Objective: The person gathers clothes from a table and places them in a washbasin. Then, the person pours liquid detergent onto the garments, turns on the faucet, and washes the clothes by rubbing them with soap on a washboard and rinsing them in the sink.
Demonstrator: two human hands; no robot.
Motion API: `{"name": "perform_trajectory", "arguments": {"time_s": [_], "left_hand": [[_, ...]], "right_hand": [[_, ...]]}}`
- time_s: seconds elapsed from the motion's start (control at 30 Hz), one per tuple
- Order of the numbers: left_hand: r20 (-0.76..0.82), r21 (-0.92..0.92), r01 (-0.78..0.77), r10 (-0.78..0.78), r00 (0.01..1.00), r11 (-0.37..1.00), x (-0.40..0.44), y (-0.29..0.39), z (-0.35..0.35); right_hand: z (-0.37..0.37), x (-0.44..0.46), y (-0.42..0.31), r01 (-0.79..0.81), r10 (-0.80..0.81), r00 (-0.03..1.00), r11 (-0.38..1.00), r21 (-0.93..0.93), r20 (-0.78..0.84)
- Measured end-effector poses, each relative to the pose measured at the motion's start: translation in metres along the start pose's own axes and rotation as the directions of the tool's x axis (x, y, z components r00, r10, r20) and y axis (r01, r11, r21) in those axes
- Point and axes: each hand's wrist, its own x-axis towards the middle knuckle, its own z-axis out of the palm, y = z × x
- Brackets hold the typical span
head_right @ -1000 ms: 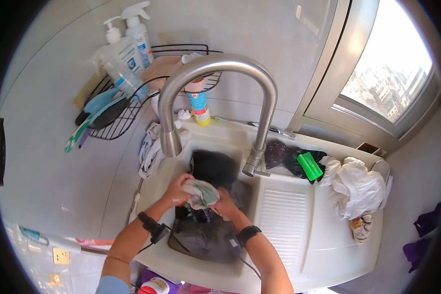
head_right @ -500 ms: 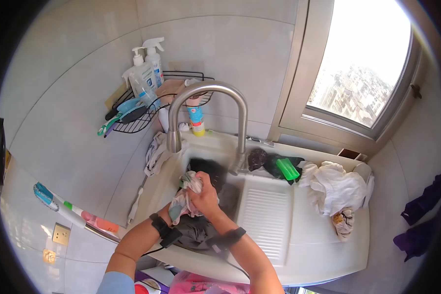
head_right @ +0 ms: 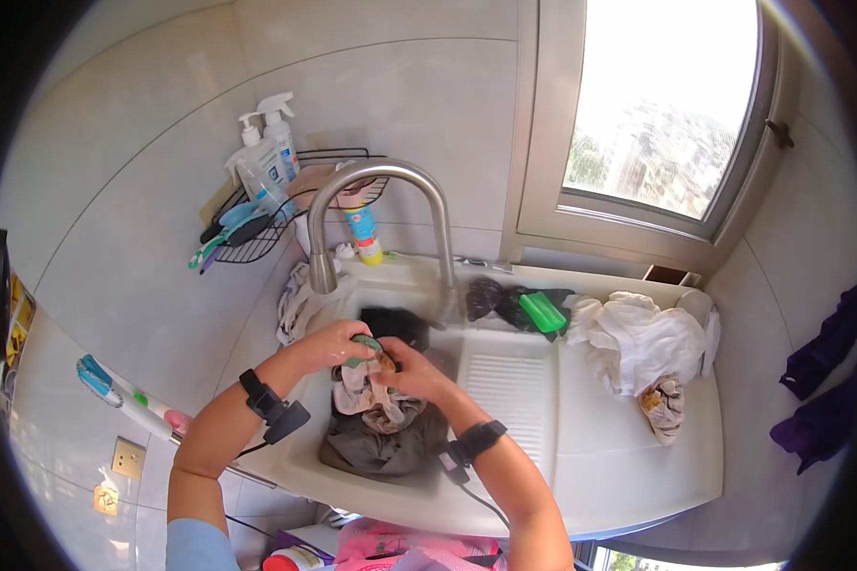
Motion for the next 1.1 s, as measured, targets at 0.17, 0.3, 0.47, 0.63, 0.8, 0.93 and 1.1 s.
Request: {"name": "perform_trajectory", "arguments": {"time_s": [0.17,0.3,0.47,0.63,0.8,0.93,1.1], "left_hand": [[-0.072,0.373,-0.215,0.26,0.963,0.902,-0.002,-0.008,-0.004],[-0.467,0.769,0.032,0.527,0.71,0.638,-0.004,-0.03,0.004],[0.055,-0.518,0.241,-0.249,0.967,0.821,0.0,-0.039,0.027],[-0.245,-0.39,0.057,-0.163,0.956,0.919,0.022,-0.072,0.045],[0.318,-0.877,0.316,-0.054,0.946,0.363,0.025,-0.083,0.054],[0.121,-0.837,0.143,-0.076,0.99,0.528,0.025,-0.082,0.057],[0.195,-0.581,0.217,-0.124,0.973,0.784,0.003,-0.061,0.039]], "right_hand": [[-0.012,0.008,-0.022,-0.225,0.227,0.973,0.973,-0.042,0.042],[-0.003,0.009,-0.038,-0.275,0.254,0.938,0.96,-0.059,-0.238],[0.007,0.006,-0.019,-0.225,0.241,0.957,0.968,0.109,-0.162],[-0.008,-0.004,-0.076,-0.24,0.223,0.971,0.907,0.345,0.088],[-0.028,-0.003,-0.093,-0.18,0.158,0.983,0.938,0.295,0.097],[-0.068,-0.01,-0.06,0.009,-0.049,0.988,0.965,-0.262,-0.146],[-0.067,-0.025,-0.013,-0.115,0.156,0.951,0.98,0.164,-0.266]]}}
